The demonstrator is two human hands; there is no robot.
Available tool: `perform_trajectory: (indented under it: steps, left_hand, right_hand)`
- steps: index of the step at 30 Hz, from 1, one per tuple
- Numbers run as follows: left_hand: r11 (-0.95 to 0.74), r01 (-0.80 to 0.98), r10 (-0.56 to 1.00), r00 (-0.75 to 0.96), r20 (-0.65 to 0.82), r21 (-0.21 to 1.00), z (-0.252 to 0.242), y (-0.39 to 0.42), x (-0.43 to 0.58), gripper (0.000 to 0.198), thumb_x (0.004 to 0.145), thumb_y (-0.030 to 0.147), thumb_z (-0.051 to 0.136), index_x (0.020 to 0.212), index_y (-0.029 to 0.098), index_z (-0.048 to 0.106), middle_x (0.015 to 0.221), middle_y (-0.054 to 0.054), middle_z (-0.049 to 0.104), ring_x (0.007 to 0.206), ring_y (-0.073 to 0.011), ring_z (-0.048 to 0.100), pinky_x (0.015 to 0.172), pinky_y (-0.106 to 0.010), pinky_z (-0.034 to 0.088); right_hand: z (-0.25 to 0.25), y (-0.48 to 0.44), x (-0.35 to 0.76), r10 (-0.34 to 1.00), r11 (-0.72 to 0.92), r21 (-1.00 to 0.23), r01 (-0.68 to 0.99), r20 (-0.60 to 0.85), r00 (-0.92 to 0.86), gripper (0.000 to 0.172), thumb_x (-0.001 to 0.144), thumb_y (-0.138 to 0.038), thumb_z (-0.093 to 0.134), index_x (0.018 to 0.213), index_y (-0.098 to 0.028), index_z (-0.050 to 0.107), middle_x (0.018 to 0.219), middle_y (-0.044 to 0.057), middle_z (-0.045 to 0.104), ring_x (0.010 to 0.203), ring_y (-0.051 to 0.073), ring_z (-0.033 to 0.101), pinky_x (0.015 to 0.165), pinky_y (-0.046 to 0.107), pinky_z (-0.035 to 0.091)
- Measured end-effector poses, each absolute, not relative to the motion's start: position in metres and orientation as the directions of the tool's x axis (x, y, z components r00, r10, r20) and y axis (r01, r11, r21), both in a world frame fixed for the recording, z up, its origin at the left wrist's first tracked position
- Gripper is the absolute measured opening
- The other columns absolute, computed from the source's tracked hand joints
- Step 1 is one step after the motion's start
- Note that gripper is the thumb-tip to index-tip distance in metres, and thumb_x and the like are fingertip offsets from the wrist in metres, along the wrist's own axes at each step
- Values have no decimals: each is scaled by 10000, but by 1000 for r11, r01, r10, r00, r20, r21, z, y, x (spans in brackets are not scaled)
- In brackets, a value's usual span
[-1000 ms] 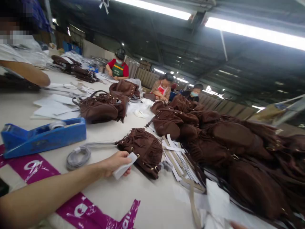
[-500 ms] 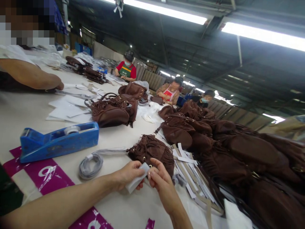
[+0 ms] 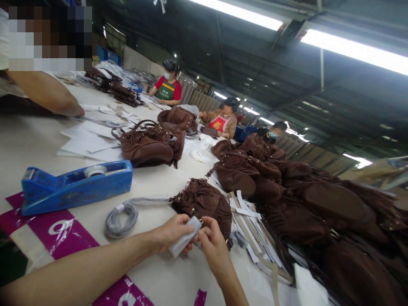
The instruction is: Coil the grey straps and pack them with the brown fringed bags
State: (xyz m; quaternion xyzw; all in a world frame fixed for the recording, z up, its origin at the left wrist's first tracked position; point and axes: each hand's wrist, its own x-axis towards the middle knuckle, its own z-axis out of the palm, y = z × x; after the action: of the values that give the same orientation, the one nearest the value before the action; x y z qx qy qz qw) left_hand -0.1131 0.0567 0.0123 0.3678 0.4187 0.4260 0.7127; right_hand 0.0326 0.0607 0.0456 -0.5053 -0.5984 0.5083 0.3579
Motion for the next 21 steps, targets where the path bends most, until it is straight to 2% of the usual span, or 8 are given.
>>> perform_trajectory:
  steps: [6,12,16,19,21]
  left_hand:
    - [382,-258,899,327,-292,887,13,56,-115,197,795,274,578,910,174,453,655,-1,571,469,-120,541,413,-214,451]
    - [339,-157,908,312,-279,928,12,57,-116,158,831,304,516,908,173,469,663,10,540,463,-103,498,414,-191,400]
    - [304,-147,930,262,-259,941,16,56,-113,60,817,195,478,865,161,468,658,14,528,460,-91,480,410,-181,371]
    - [341,-180,922,254,-292,922,20,56,-113,46,816,139,432,844,163,460,609,25,516,430,-85,459,413,-184,376]
    - [396,-190,898,283,-336,899,24,54,-114,64,830,135,403,847,166,455,587,27,520,414,-86,454,415,-187,385]
  right_hand:
    - [31,65,33,983,-51,-975,217,-88,-164,615,592,-516,772,1012,-173,482,495,-89,509,461,89,427,451,196,220]
    - [31,65,30,982,-130,-960,250,-159,-99,599,574,-507,773,976,-167,488,462,-91,490,400,64,347,412,195,158]
    - [35,60,29,974,-203,-940,273,-222,-44,608,545,-540,783,931,-180,481,478,-83,513,384,43,297,397,188,147]
    - [32,56,34,964,-219,-950,220,-247,-104,596,557,-576,772,894,-184,478,534,-63,554,380,25,275,396,181,139]
    - [28,55,36,966,-186,-965,185,-214,-145,566,568,-569,773,866,-183,486,546,-53,573,374,21,271,397,178,149]
